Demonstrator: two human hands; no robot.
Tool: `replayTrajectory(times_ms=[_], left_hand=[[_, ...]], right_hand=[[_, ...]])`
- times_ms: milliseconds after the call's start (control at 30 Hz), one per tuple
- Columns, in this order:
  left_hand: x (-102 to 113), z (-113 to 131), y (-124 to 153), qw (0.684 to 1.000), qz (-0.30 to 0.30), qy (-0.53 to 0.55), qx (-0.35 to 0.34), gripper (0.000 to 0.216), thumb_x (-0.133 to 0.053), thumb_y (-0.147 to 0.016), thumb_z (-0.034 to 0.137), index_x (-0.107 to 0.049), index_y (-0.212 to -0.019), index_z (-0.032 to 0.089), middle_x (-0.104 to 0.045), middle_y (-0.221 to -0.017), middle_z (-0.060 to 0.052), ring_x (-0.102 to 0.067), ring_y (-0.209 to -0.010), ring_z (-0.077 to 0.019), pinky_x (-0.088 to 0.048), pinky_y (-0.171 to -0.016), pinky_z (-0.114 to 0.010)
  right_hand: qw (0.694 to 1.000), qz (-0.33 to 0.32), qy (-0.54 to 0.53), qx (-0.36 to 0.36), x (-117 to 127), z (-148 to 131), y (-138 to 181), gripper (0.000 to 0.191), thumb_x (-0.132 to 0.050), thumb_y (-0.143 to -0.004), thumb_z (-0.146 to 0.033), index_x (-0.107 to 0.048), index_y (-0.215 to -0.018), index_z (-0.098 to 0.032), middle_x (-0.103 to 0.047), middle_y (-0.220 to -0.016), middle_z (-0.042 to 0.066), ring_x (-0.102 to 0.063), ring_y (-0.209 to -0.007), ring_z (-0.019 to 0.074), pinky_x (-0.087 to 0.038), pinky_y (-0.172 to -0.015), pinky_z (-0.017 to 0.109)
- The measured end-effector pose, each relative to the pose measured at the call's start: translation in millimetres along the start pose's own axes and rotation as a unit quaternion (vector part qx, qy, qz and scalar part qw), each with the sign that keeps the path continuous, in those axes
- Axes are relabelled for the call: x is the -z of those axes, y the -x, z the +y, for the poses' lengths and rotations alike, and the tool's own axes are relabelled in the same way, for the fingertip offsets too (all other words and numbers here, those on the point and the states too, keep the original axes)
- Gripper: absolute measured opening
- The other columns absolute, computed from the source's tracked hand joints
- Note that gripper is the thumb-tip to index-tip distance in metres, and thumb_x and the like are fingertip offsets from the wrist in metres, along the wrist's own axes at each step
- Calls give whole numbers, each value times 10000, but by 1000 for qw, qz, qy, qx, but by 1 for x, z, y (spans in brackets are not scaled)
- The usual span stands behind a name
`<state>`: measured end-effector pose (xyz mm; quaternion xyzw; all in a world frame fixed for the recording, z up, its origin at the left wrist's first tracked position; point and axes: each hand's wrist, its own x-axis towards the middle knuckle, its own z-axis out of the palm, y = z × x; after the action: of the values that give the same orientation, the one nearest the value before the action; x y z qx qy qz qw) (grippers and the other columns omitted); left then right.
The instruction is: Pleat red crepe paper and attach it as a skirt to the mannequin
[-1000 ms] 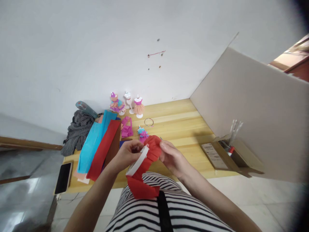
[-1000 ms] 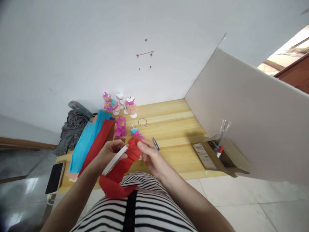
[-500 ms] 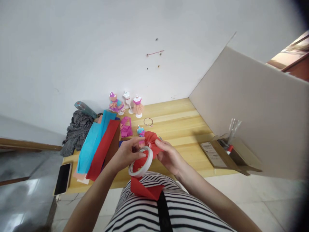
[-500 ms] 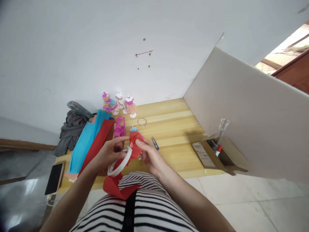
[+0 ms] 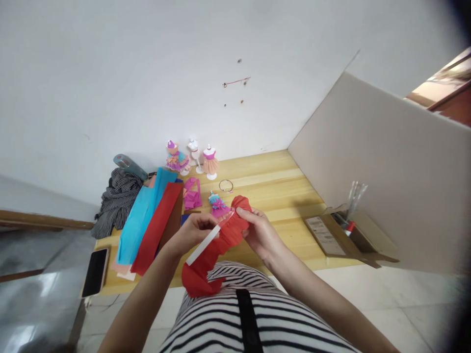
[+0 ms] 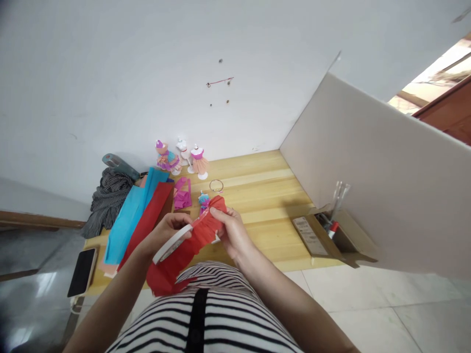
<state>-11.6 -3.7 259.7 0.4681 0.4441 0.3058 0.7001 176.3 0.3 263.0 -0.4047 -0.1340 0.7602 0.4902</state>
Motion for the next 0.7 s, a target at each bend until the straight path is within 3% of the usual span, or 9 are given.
replayTrajectory(times_ms=[333,533,700], left_hand=[[2,24,13,998,-49,18,24,275,-867,-610,299,-711,-756,125,-615,-632,3,-485,-547,-80,-348,-522,-191],[3,25,10,999,-36,-8,37,290,-876,-589,295,-725,-758,114,-658,-652,-13,-554,-578,-101,-422,-574,-206],[7,23,8,998,-49,-13,45,285,-883,-581,294,-729,-745,120,-651,-630,-6,-535,-555,-84,-406,-560,-191]], right_hand=[[997,-46,6,-63,-1,-1,-4,331,-886,-529,-424,-701,-640,-173,-677,-604,9,-560,-540,136,-449,-548,265],[995,-66,30,-72,1,0,2,260,-895,-537,-297,-728,-702,-185,-699,-662,1,-607,-586,138,-476,-593,259],[995,-68,30,-74,6,2,-2,253,-874,-588,-393,-738,-695,-208,-727,-701,35,-634,-602,167,-505,-579,288]])
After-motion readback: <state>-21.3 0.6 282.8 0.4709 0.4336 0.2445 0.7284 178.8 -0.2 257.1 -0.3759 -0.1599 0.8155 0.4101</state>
